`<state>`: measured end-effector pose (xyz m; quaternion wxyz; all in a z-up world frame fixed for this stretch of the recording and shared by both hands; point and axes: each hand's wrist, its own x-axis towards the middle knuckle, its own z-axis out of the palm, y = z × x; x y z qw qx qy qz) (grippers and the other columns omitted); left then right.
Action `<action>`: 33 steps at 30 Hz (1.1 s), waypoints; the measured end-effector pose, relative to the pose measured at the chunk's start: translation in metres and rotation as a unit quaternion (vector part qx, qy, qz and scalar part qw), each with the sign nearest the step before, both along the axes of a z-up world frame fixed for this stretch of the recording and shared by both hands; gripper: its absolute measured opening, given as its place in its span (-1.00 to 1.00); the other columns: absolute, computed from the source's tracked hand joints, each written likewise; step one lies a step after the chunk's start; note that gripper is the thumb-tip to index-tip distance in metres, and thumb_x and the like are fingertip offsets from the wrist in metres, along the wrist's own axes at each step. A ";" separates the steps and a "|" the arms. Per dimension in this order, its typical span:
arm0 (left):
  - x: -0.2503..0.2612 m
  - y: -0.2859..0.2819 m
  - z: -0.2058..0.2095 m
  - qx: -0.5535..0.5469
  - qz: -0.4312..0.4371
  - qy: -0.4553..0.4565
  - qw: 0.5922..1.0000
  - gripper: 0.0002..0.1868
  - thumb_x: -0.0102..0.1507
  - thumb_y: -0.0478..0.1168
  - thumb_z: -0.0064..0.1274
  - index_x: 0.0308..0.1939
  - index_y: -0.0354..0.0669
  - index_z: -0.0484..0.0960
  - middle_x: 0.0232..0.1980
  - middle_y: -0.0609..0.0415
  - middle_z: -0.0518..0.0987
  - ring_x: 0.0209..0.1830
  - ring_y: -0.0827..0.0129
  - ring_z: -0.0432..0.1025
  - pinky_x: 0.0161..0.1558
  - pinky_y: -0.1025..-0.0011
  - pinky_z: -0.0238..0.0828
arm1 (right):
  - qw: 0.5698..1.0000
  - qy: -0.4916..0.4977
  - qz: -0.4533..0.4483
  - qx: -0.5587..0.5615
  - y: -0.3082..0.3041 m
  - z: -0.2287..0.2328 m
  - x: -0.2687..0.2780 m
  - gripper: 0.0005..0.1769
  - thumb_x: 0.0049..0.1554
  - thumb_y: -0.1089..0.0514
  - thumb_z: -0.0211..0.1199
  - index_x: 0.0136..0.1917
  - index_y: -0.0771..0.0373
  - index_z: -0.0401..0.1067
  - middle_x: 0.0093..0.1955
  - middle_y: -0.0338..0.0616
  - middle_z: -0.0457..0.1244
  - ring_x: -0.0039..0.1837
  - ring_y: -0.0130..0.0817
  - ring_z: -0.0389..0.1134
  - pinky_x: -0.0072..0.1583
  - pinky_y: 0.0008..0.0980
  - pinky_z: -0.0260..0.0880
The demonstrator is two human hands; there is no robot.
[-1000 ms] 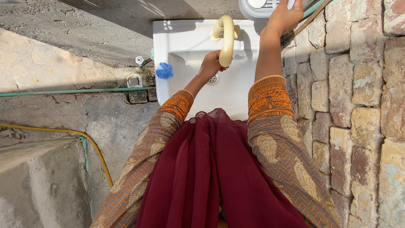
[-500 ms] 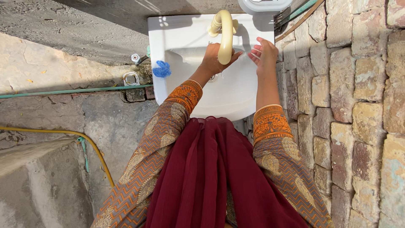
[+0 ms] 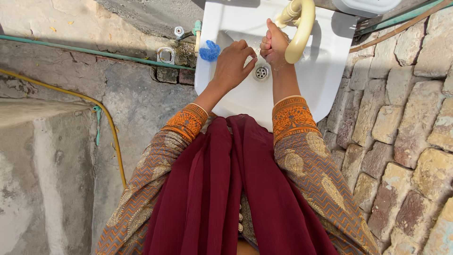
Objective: The person washes their hands at an outdoor sink using soap from a dish and rinsing under a faucet.
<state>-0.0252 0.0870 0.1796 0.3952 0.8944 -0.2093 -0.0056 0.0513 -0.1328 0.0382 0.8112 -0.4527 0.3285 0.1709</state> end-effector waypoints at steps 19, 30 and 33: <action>-0.070 0.060 -0.051 0.001 0.156 0.030 0.987 -0.75 0.22 -0.23 0.26 -0.03 -0.13 0.65 0.05 -0.01 0.57 0.11 0.03 0.45 0.14 0.08 0.32 | 0.961 -0.067 -0.189 0.188 -0.013 0.012 -0.021 -0.38 0.32 0.16 -0.16 0.46 0.75 0.01 0.55 0.50 -0.01 0.56 0.25 0.10 0.51 0.11 0.26; -0.109 0.100 -0.062 -0.008 0.223 0.049 0.973 -0.73 0.21 -0.24 0.26 -0.02 -0.16 0.65 0.09 -0.01 0.58 0.16 0.04 0.45 0.19 0.07 0.33 | 0.947 -0.110 -0.112 0.281 -0.004 0.053 -0.032 -0.35 0.30 0.20 -0.15 0.54 0.65 -0.08 0.55 0.38 0.02 0.56 0.24 0.14 0.52 0.09 0.32; -0.103 0.115 -0.063 -0.018 0.213 0.047 0.976 -0.73 0.22 -0.24 0.27 -0.02 -0.17 0.65 0.07 0.00 0.58 0.12 0.04 0.47 0.15 0.09 0.35 | 0.956 -0.031 -0.264 0.123 -0.007 0.054 -0.035 -0.54 0.19 0.18 -0.18 0.25 0.58 0.01 0.48 0.38 0.12 0.42 0.30 0.27 0.31 0.18 0.39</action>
